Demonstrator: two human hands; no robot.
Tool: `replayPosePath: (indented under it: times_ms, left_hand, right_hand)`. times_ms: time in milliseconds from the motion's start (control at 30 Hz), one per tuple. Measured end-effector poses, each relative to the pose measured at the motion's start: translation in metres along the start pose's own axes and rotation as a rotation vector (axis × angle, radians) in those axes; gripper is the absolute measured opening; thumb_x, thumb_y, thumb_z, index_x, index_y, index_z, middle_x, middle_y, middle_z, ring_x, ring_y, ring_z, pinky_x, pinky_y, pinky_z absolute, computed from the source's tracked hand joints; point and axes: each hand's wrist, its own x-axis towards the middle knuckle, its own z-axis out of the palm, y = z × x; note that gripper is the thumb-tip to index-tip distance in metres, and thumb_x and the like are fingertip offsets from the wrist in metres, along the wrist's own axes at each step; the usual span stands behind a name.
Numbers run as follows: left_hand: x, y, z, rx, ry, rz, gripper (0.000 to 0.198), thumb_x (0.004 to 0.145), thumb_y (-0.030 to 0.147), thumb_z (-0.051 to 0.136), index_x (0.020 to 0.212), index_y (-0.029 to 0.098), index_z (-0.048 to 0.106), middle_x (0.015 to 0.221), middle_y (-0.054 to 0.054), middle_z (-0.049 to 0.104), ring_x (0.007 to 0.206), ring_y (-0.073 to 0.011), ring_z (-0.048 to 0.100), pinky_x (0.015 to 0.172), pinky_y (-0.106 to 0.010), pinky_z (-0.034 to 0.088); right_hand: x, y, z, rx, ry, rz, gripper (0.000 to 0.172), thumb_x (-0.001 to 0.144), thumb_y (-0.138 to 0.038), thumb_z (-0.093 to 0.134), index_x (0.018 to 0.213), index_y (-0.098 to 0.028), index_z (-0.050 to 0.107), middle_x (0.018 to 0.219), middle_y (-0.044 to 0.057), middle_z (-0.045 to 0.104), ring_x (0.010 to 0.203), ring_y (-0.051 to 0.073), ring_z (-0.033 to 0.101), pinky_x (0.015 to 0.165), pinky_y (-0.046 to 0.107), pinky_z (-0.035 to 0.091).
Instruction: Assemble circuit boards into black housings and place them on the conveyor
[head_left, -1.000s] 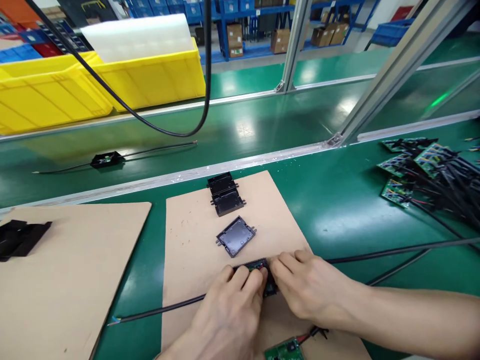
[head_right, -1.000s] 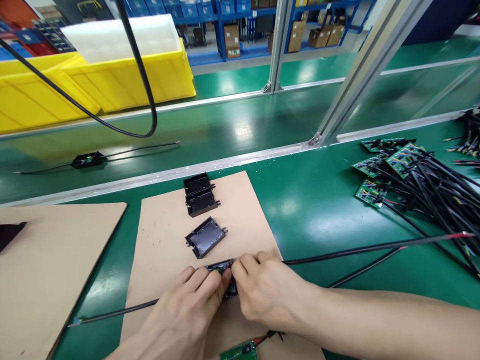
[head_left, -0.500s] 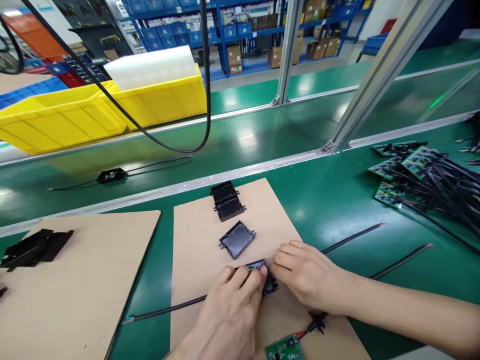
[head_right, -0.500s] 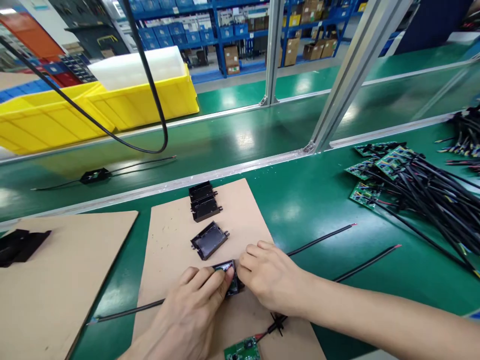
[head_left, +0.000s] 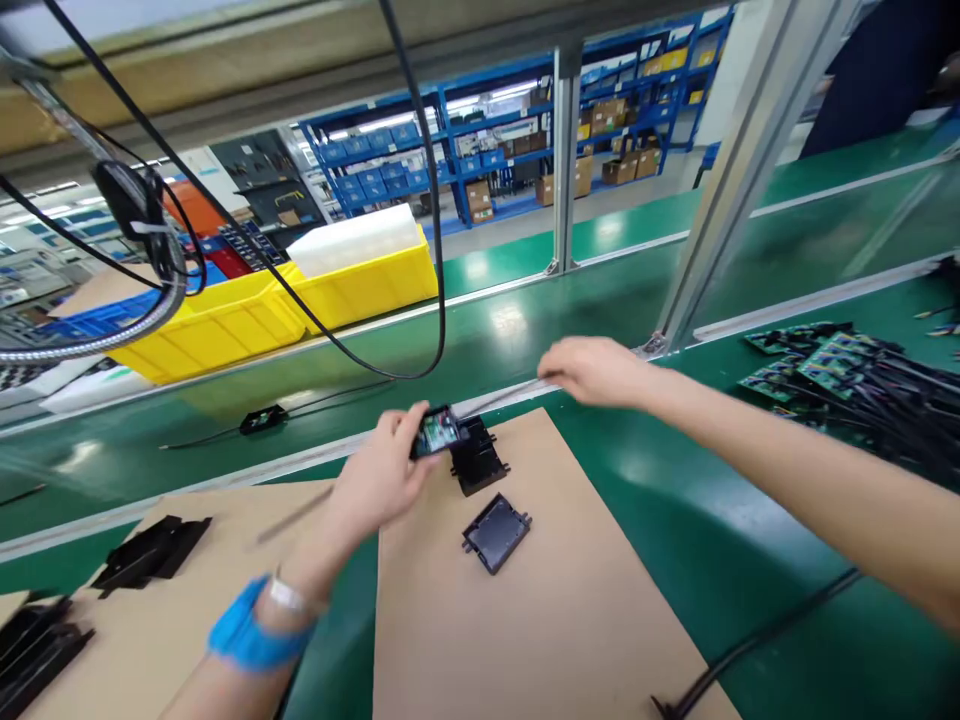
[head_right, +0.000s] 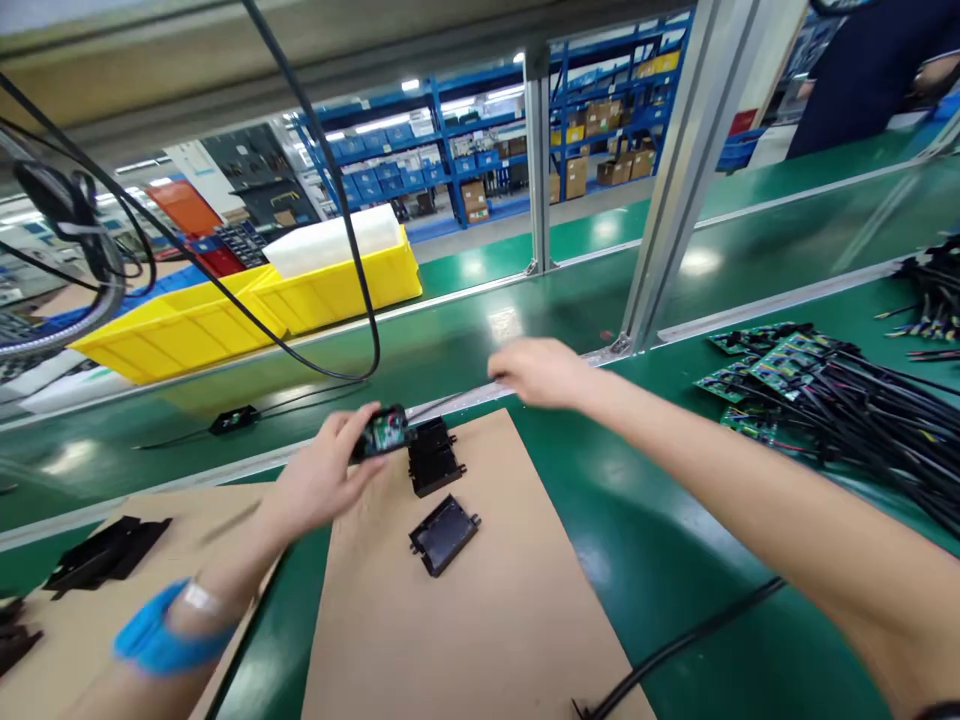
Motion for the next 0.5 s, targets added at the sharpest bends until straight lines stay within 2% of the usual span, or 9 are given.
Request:
replayPosePath:
  times_ms: [67,133,200,233,300,367,400,433,500]
  left_hand:
    - [0.056,-0.019,-0.005,0.024,0.022,0.003,0.056,0.092,0.034,0.052,0.143,0.015,0.038,0.136,-0.017,0.044,0.116,-0.0335,0.055,0.095,-0.046,0.046]
    - [0.098,-0.031,0.003,0.032,0.044,0.006,0.053,0.092,0.032,0.056,0.14,0.014,0.042,0.138,-0.017,0.046,0.124,-0.0349,0.049,0.101,-0.052,0.039]
    - [0.116,-0.034,0.019,0.023,0.069,0.012,0.049,0.093,0.034,0.058,0.137,0.017,0.045,0.139,-0.014,0.046,0.127,-0.0335,0.045,0.104,-0.057,0.035]
    - [0.115,-0.032,0.027,0.012,0.084,0.017,0.046,0.094,0.034,0.057,0.135,0.017,0.046,0.14,-0.014,0.046,0.128,-0.033,0.043,0.105,-0.058,0.033]
    - [0.091,-0.022,0.04,-0.023,0.116,0.031,0.04,0.097,0.033,0.049,0.133,0.015,0.048,0.139,-0.016,0.046,0.128,-0.0323,0.043,0.105,-0.056,0.034]
    - [0.048,-0.004,0.048,-0.069,0.14,0.055,0.037,0.099,0.033,0.04,0.127,0.012,0.053,0.131,-0.018,0.051,0.123,-0.0306,0.047,0.101,-0.051,0.039]
    - [0.022,0.007,0.051,-0.096,0.136,0.076,0.036,0.099,0.035,0.038,0.12,0.013,0.057,0.122,-0.016,0.056,0.115,-0.0279,0.052,0.098,-0.047,0.042]
    - [-0.003,0.018,0.054,-0.121,0.118,0.106,0.035,0.097,0.04,0.042,0.115,0.016,0.059,0.115,-0.013,0.059,0.109,-0.0262,0.055,0.095,-0.044,0.045]
    - [-0.049,0.039,0.062,-0.165,0.071,0.17,0.048,0.083,0.053,0.061,0.118,0.019,0.059,0.115,-0.012,0.058,0.105,-0.0282,0.056,0.089,-0.045,0.049]
  right_hand:
    - [0.033,0.035,-0.01,-0.05,0.038,0.099,0.02,0.091,-0.01,0.05,0.104,-0.01,0.065,0.103,0.014,0.065,0.104,0.03,0.052,0.084,0.041,0.038]
    - [0.048,0.047,-0.012,-0.076,0.059,0.16,0.023,0.09,-0.006,0.048,0.107,-0.006,0.065,0.106,0.019,0.063,0.107,0.034,0.049,0.086,0.047,0.035]
    - [0.041,0.032,-0.006,-0.062,0.044,0.148,0.024,0.089,-0.005,0.049,0.107,-0.006,0.065,0.109,0.02,0.061,0.106,0.032,0.049,0.086,0.045,0.036]
    - [0.03,0.016,-0.002,-0.04,0.019,0.113,0.022,0.089,-0.006,0.051,0.105,-0.007,0.065,0.108,0.019,0.062,0.104,0.03,0.051,0.085,0.042,0.037]
    - [-0.007,-0.028,0.004,0.035,-0.063,-0.011,0.014,0.087,-0.01,0.056,0.095,-0.013,0.068,0.099,0.011,0.064,0.096,0.023,0.054,0.08,0.033,0.04]
    - [-0.055,-0.075,0.009,0.144,-0.176,-0.181,0.006,0.085,-0.019,0.063,0.08,-0.019,0.067,0.084,0.002,0.065,0.084,0.017,0.057,0.073,0.026,0.043]
    - [-0.08,-0.096,0.012,0.244,-0.221,-0.256,0.009,0.084,-0.024,0.066,0.077,-0.019,0.064,0.081,0.001,0.064,0.082,0.017,0.057,0.072,0.027,0.044]
    - [-0.103,-0.114,0.016,0.296,-0.225,-0.297,0.012,0.08,-0.028,0.07,0.077,-0.019,0.062,0.078,0.001,0.063,0.079,0.018,0.057,0.07,0.028,0.044]
    - [-0.139,-0.141,0.03,0.262,-0.153,-0.283,0.005,0.082,-0.019,0.065,0.082,-0.019,0.059,0.082,0.003,0.063,0.079,0.019,0.057,0.068,0.029,0.045]
